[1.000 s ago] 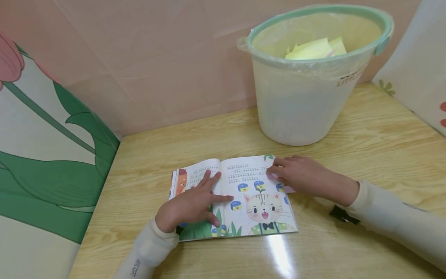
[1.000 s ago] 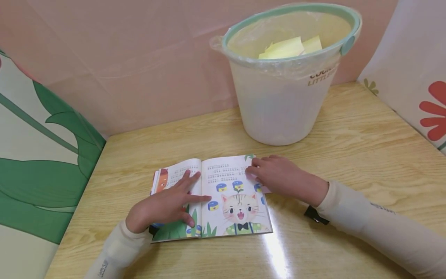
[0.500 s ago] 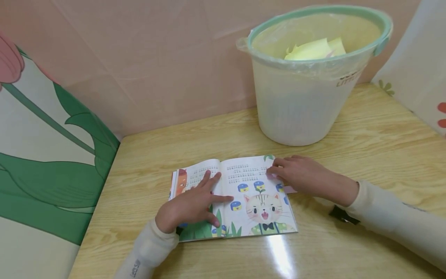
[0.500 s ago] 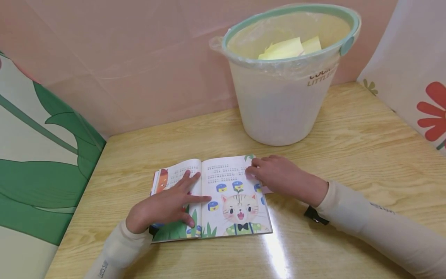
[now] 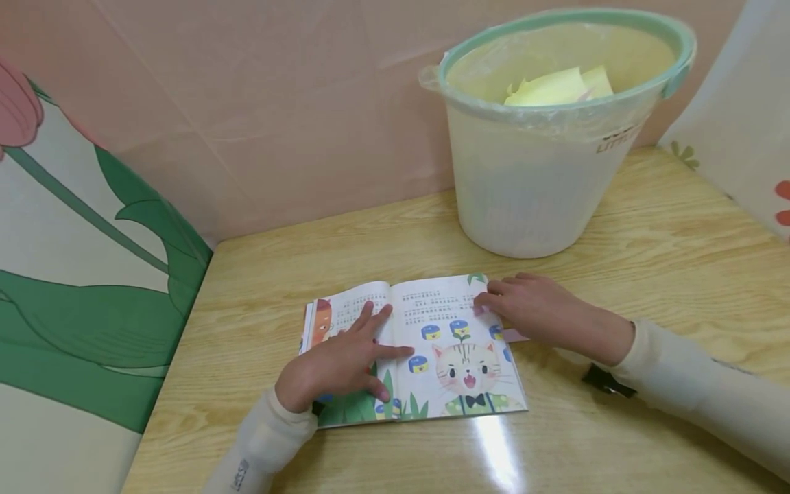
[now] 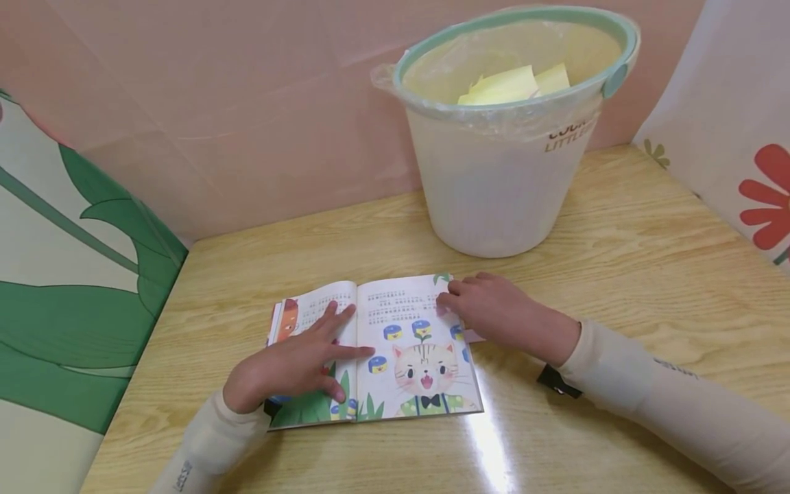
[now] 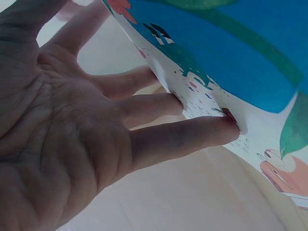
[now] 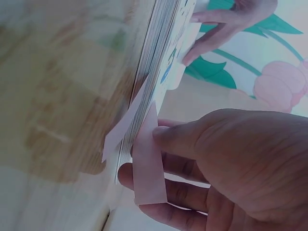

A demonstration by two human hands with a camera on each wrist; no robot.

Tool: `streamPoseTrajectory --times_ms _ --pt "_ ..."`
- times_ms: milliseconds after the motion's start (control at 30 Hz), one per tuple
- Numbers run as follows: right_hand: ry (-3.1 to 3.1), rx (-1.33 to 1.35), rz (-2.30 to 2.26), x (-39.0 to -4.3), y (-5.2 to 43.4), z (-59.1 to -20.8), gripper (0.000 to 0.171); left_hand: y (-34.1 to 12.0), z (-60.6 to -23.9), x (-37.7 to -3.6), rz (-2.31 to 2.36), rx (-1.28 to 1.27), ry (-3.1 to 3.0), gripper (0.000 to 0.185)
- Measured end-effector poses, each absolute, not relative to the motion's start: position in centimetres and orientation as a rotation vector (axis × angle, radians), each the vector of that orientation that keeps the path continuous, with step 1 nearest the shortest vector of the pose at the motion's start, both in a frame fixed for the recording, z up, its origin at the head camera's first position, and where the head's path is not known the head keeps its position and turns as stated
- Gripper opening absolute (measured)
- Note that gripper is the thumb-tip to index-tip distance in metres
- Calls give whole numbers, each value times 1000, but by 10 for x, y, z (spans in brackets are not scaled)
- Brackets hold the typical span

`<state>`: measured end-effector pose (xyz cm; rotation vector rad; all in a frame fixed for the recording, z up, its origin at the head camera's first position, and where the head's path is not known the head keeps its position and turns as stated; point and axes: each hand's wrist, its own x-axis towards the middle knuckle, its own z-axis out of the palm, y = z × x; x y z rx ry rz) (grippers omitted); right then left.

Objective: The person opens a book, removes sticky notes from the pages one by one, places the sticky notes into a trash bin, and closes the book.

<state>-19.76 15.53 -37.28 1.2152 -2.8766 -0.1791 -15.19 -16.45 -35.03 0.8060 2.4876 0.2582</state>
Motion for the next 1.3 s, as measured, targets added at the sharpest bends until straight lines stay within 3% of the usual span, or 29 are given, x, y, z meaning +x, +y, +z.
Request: streamPoseTrajectory --times_ms 133,467,733,1300 --pt "-2863 1202 -214 -197 156 -372 32 -164 -351 -152 265 804 2488 69" --pt "-2912 1076 -234 -197 158 -371 36 -164 -350 -152 239 799 2494 69" --pt "-2889 989 -212 -198 160 -372 25 -163 -350 -153 251 798 2488 69" --pt "-2860 977 -202 -196 155 -367 25 -165 -349 -150 245 789 2492 69"
